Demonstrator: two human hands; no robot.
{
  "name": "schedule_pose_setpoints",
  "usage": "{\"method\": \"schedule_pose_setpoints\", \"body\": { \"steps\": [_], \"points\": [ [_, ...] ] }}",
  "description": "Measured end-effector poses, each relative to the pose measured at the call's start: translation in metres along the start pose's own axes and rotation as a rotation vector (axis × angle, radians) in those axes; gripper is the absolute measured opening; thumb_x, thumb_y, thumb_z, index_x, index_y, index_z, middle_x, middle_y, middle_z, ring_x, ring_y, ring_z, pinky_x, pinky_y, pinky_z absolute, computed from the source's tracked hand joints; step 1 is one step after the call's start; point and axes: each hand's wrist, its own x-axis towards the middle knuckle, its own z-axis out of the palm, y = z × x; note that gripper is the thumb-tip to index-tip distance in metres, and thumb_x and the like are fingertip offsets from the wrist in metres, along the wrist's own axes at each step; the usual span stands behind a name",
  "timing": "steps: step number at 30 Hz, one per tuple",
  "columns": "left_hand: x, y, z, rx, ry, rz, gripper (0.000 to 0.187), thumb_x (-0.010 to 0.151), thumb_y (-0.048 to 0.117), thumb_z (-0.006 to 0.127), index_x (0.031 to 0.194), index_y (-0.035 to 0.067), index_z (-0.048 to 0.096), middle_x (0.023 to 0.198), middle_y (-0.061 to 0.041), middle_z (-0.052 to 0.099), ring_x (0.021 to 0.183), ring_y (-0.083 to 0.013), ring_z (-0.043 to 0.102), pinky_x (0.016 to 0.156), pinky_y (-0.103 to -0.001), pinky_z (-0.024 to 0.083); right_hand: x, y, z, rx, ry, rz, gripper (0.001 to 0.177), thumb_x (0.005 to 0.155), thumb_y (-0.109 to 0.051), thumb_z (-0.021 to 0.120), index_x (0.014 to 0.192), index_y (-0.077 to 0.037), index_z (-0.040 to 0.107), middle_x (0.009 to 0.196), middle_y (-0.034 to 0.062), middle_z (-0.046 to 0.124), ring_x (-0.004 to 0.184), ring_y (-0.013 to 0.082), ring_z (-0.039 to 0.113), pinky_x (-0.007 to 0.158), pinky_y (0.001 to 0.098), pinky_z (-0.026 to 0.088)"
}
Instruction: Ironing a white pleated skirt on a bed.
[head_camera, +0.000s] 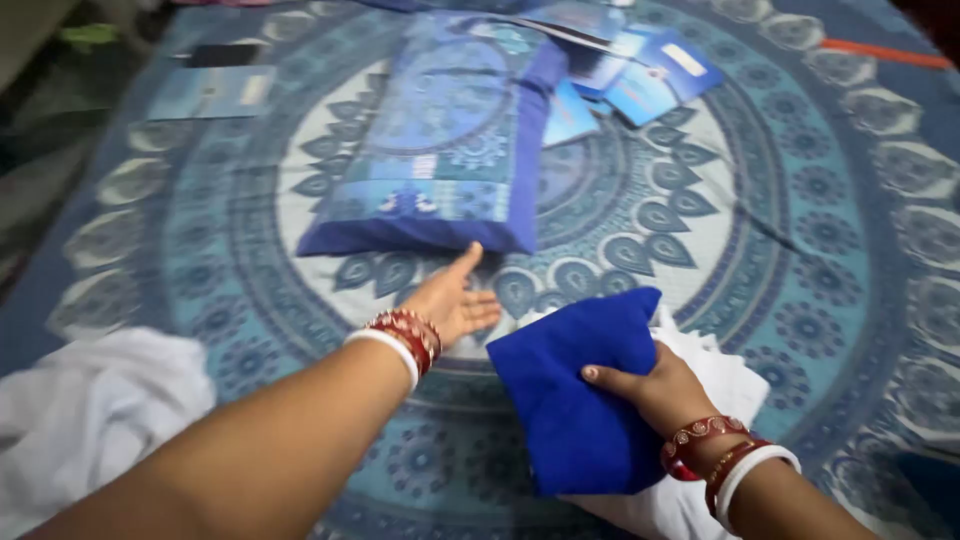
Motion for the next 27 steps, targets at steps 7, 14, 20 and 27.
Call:
{"method": "schedule_pose_setpoints", "body": {
  "steps": [7, 14, 20, 27],
  "points": [
    [0.104, 0.034, 0.032, -0.472, 0.107, -0.159, 0.112, 0.086, 0.062, 0.07, 0.161, 0.008, 0.005, 0.154, -0.043, 0.035, 0.138, -0.0558, 0.044, 0.114, -0.059, 0.041, 0.04, 0.134, -0.014, 0.225, -0.033, 0.175, 0.066, 0.065, -0.025, 0.091, 0.123, -0.001, 0.07, 0.11, 0.0133, 0.081, 0.096, 0.0228, 0.077, 0.088, 0.0359, 0.061],
    [0.2, 0.113, -0.112, 0.385, 0.665, 0.8, 0.061, 0.084, 0.036, 0.079, 0.131, 0.001, 0.063, 0.134, -0.015, 0.066, 0.121, -0.0326, 0.062, 0.105, -0.04, 0.046, 0.053, 0.142, -0.019, 0.01, -0.052, 0.28, 0.067, 0.066, -0.031, 0.091, 0.122, -0.001, 0.072, 0.11, 0.0145, 0.083, 0.098, 0.0264, 0.079, 0.088, 0.0379, 0.061],
    [0.071, 0.231, -0.188, 0.784, 0.956, 1.051, 0.086, 0.085, 0.034, 0.086, 0.144, 0.005, 0.032, 0.146, -0.023, 0.049, 0.132, -0.0405, 0.051, 0.108, -0.046, 0.037, 0.054, 0.138, -0.018, -0.119, -0.005, 0.223, 0.07, 0.066, -0.038, 0.09, 0.123, -0.002, 0.072, 0.109, 0.0148, 0.082, 0.097, 0.0257, 0.079, 0.089, 0.0371, 0.06],
    [0.167, 0.121, -0.304, 1.95, 0.704, 0.985, 0.035, 0.078, 0.035, 0.08, 0.102, 0.01, 0.079, 0.123, -0.019, 0.066, 0.114, -0.0408, 0.06, 0.094, -0.048, 0.047, 0.05, 0.139, -0.017, 0.03, -0.01, 0.218, 0.074, 0.067, -0.039, 0.088, 0.125, 0.004, 0.07, 0.112, 0.019, 0.081, 0.099, 0.0293, 0.078, 0.09, 0.0389, 0.059]
  ]
}}
